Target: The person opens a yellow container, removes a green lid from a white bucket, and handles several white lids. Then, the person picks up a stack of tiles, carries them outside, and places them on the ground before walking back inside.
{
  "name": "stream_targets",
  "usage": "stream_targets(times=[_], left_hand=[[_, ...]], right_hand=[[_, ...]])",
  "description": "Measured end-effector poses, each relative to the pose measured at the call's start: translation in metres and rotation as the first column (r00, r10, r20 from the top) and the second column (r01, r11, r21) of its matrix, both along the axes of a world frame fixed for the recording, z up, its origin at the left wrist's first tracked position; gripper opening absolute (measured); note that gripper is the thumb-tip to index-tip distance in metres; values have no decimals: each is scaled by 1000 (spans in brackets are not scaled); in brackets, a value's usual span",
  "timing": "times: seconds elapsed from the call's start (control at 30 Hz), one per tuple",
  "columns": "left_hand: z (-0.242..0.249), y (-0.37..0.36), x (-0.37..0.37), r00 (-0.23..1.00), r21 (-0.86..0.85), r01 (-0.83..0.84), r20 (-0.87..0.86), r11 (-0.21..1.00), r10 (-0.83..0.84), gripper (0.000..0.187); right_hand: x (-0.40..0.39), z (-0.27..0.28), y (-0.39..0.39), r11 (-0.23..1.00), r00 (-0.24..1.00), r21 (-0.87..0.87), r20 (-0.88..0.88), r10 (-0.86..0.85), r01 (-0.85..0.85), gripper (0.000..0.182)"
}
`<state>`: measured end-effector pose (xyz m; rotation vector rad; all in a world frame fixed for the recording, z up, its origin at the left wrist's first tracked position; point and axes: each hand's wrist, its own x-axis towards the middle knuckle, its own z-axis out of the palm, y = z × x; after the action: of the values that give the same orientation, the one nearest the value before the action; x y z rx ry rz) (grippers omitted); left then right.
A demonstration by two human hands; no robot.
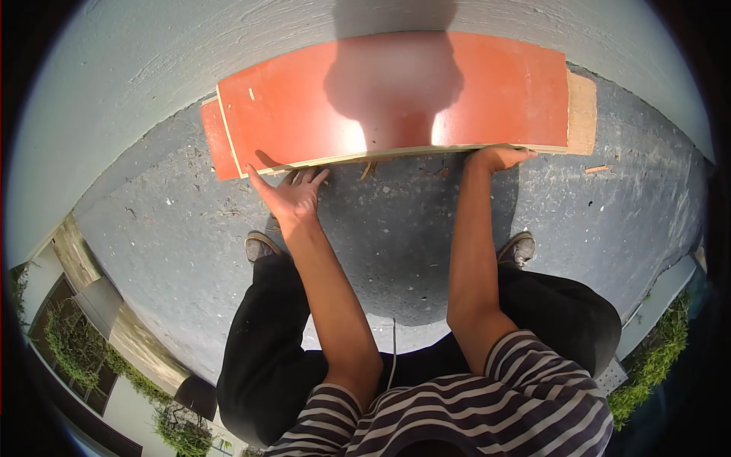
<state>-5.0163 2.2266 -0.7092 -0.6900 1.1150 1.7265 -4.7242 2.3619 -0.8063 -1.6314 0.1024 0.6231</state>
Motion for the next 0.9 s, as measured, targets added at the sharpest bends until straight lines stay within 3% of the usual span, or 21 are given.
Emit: stream_targets(times=[0.13,0.17,0.27,0.3,0.4,0.43,0.57,0.7,0.77,0.87,0.9], left_hand=[[-1,1,1,997,17,-81,11,997,81,125],[-1,-1,0,996,51,-88,36,995,86,124],[-2,0,2,990,141,-132,66,981,123,123],[1,5,5,987,107,-155,57,982,150,122],[-3,8,1,983,54,-180,42,982,178,119],[-5,6,-2,979,81,-190,97,979,182,117],[-12,4,-5,988,118,-133,100,984,121,112],[-9,4,-7,978,119,-174,137,978,157,106],[-9,6,-4,975,154,-186,154,970,163,112],[-16,2,-9,985,129,-129,134,983,112,113],[-19,1,-11,989,104,-105,116,989,93,113]], right_hand=[[-6,14,3,978,998,208,-50,39,-27,84],[-3,9,4,978,999,207,-36,-1,9,74],[3,6,2,959,961,213,242,135,-188,63],[2,18,1,973,962,144,231,145,-181,58],[4,7,8,924,960,313,239,146,-218,60],[-4,28,10,916,983,363,124,132,-169,64],[2,30,4,880,948,367,216,234,-301,67],[-1,38,6,880,958,387,194,213,-274,67],[-1,42,8,888,963,380,174,204,-257,68],[-2,47,5,952,966,189,146,214,-240,72],[-2,49,6,944,970,244,149,190,-222,73]])
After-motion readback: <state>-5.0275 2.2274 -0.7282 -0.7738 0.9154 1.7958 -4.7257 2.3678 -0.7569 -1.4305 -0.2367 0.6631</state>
